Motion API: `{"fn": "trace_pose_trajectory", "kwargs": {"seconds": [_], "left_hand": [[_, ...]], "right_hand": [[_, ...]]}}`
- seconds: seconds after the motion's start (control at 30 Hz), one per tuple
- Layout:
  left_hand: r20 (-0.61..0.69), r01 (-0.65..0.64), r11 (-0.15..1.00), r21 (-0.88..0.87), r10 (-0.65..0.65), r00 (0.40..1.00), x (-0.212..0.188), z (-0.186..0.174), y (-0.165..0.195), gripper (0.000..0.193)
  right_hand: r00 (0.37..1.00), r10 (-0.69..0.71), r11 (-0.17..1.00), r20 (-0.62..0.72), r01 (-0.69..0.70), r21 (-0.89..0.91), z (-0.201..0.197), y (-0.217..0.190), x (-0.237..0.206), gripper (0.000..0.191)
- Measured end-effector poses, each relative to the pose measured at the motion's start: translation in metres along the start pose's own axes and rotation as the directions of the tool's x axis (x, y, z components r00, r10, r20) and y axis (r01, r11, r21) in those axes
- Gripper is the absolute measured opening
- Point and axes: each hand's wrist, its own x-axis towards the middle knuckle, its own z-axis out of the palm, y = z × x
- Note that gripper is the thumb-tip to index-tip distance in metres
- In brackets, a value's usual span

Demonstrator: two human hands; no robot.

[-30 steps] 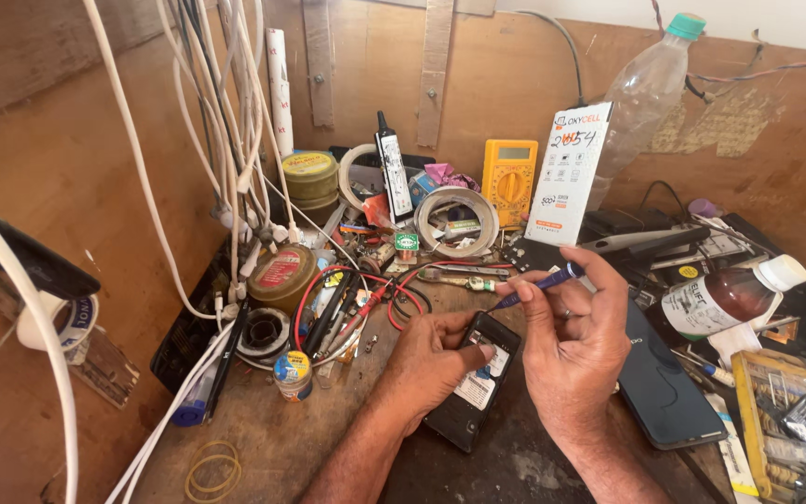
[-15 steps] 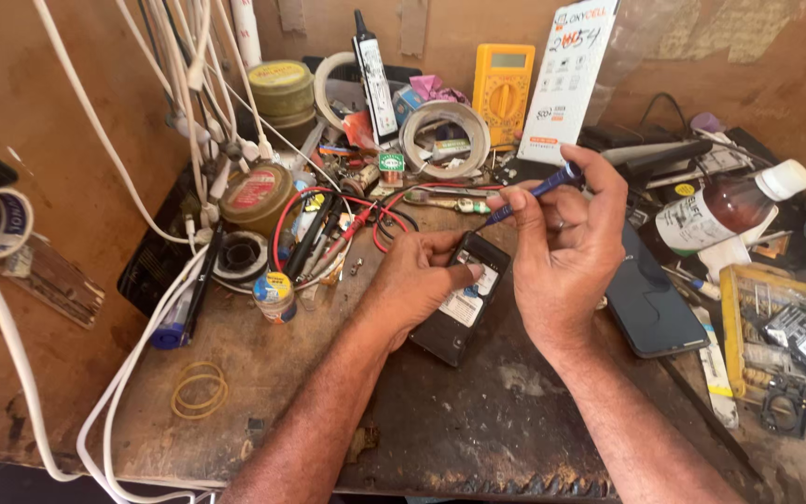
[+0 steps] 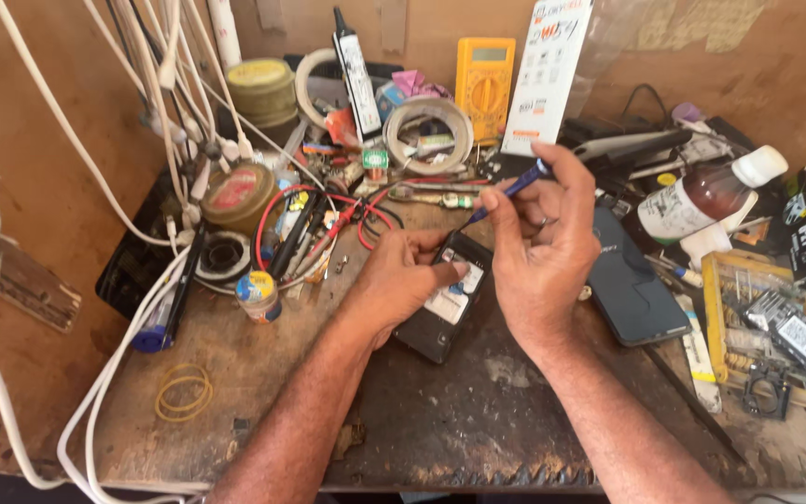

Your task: The person uses a blue-handled screwdriver to pry and adjust components on a small black electronic device held in the left hand. The person repeatedly lifts and repositions a small internal part while working on the device's back panel.

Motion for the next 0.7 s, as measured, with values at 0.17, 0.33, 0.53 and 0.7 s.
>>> {"fn": "trace_pose_trajectory", "kwargs": {"seconds": [0.17, 0.33, 0.53, 0.7], "left_hand": [[-0.006, 0.026, 1.0, -0.002, -0.026, 1.0, 0.0001, -0.0019, -0.0027, 0.028], [0.005, 0.072, 0.997, -0.04, -0.072, 0.997, -0.0006, -0.0015, -0.0022, 0.028], [-0.012, 0.084, 0.996, -0.025, -0.085, 0.996, -0.0033, 0.0004, 0.0012, 0.034], [-0.036, 0.095, 0.995, -0.031, -0.096, 0.995, -0.0037, 0.0036, 0.0045, 0.04]], "right_hand": [[0.998, 0.049, 0.998, -0.03, -0.048, 0.044, 0.0032, -0.0018, 0.0007, 0.048], [0.994, 0.09, 0.993, -0.059, -0.085, 0.086, 0.0035, -0.002, 0.0008, 0.049], [0.996, 0.077, 0.995, -0.044, -0.074, 0.07, 0.0004, -0.002, 0.0032, 0.048], [0.995, 0.088, 0.995, -0.044, -0.085, 0.055, 0.0012, -0.0019, 0.0018, 0.049]]}}
